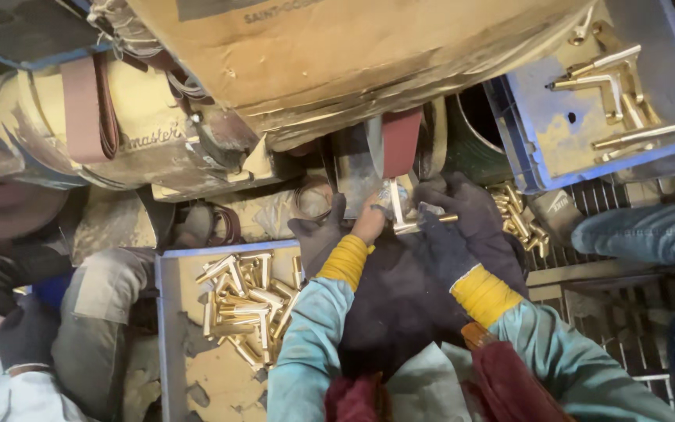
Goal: The person sits at a belt grinding station and repeatedly presses small brass-colored metal parts against the moving belt to smooth their surfaces. They pick parts from a blue tray, grind them, and place them into a second tray. A coworker performs a similar task nearby.
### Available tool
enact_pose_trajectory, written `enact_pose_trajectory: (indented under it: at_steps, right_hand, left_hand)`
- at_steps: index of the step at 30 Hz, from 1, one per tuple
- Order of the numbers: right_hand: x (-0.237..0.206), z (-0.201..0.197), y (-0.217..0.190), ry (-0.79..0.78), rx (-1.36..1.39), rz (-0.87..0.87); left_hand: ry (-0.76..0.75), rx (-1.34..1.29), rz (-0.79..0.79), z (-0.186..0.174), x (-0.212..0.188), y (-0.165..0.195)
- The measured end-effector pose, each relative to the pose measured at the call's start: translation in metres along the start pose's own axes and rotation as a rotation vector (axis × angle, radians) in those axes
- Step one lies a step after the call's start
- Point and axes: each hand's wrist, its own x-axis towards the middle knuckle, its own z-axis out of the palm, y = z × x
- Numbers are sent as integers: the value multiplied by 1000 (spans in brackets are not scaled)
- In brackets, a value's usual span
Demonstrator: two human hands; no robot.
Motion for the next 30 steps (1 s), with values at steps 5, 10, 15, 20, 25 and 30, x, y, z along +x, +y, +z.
enact_pose_trajectory:
  at_steps: [5,10,15,20,25,30]
  right_hand:
    - [17,13,-9,161,171,88]
    - [39,14,-4,142,395,371]
    - [65,13,-4,103,358,385]
    - [90,18,3,170,384,424]
    - [85,14,9,-20,-305,-56]
    - [37,1,-5,6,382,328]
  left_hand:
    - [114,-32,-161,5,12,-3]
    - [225,-174,-282,12,23,-1]
    - [369,-247,-401,13,40,4]
    - [377,-291,-373,14,54,11]
    - [313,-283,-301,16,55,17]
    - [258,-179,-387,21,15,18]
